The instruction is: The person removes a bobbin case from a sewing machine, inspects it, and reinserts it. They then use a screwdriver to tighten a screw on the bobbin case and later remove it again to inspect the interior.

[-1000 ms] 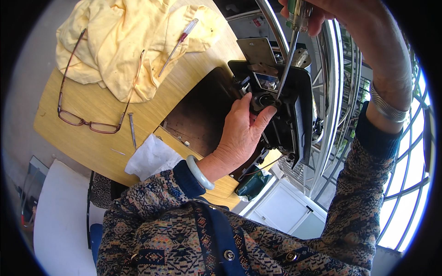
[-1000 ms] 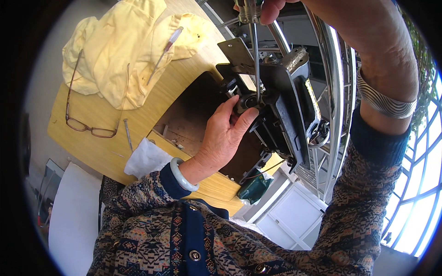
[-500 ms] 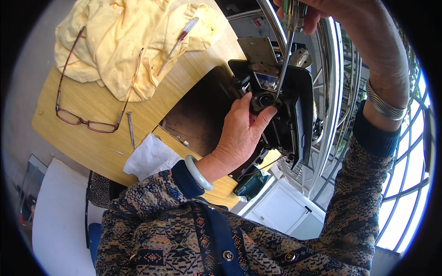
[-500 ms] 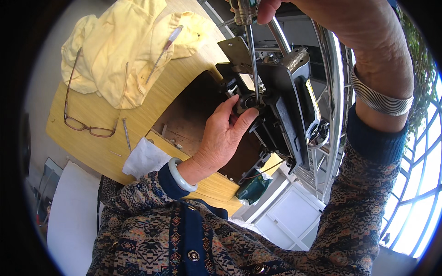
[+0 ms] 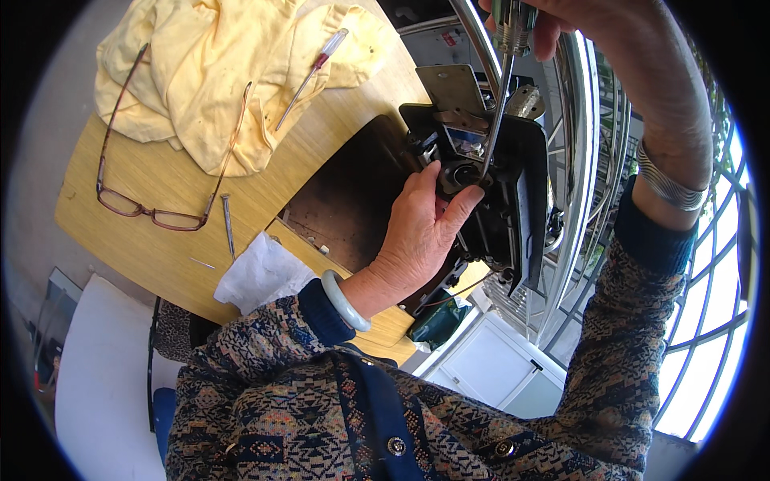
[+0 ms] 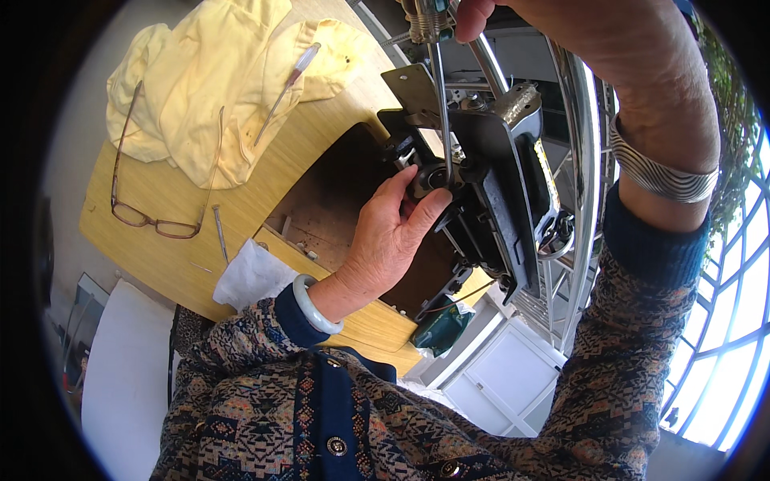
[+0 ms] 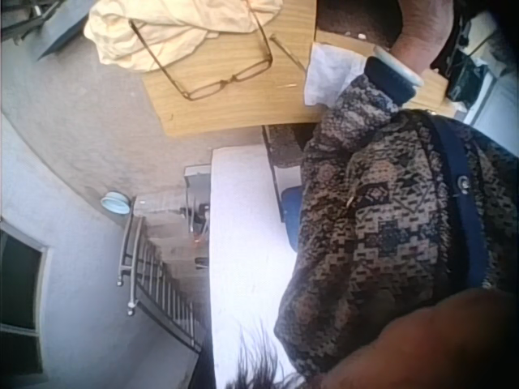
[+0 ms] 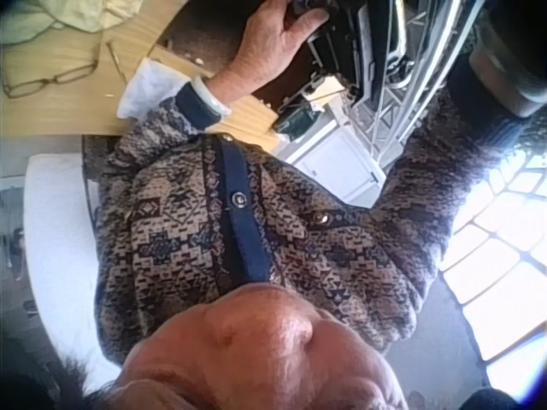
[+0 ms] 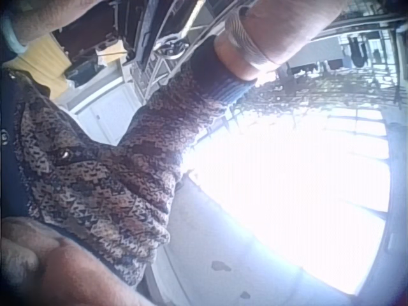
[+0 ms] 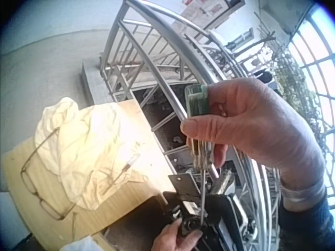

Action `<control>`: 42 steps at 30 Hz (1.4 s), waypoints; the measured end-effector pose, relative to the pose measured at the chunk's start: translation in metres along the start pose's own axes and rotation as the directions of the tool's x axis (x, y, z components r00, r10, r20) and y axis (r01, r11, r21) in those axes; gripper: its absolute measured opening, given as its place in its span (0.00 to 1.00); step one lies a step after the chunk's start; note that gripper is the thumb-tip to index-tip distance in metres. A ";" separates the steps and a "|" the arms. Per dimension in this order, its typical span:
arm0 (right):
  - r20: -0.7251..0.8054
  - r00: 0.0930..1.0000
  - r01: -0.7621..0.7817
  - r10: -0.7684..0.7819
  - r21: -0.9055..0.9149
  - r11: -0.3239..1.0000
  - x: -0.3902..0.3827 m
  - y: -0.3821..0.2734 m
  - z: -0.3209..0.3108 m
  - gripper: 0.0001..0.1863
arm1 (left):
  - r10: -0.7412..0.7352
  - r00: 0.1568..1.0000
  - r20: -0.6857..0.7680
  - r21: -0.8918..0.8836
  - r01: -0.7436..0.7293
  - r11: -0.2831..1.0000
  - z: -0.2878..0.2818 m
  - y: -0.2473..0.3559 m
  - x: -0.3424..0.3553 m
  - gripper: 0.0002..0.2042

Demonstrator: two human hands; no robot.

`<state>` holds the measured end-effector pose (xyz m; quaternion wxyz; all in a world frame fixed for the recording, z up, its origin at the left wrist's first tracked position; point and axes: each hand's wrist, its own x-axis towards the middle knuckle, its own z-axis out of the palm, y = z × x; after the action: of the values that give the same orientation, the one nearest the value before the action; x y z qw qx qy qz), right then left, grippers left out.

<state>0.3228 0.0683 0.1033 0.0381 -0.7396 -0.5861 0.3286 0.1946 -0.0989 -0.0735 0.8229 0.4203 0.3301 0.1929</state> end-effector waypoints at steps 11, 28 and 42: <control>-0.082 0.997 0.002 -0.004 -0.028 1.000 -0.003 -0.002 -0.001 0.15 | -0.003 1.000 -0.009 -0.002 0.003 1.000 0.000 0.003 -0.003 0.22; -0.067 0.998 -0.003 0.004 0.003 1.000 0.000 0.008 -0.005 0.14 | -0.025 1.000 0.005 -0.010 0.025 1.000 -0.003 0.005 -0.004 0.24; -0.145 0.989 0.025 -0.040 -0.101 0.995 -0.008 0.010 -0.001 0.14 | -0.040 0.999 0.019 -0.012 0.040 0.999 -0.005 0.006 -0.004 0.25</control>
<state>0.3309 0.0584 0.1028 0.0499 -0.7532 -0.6093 0.2429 0.1879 -0.0950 -0.0691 0.8324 0.4103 0.3293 0.1744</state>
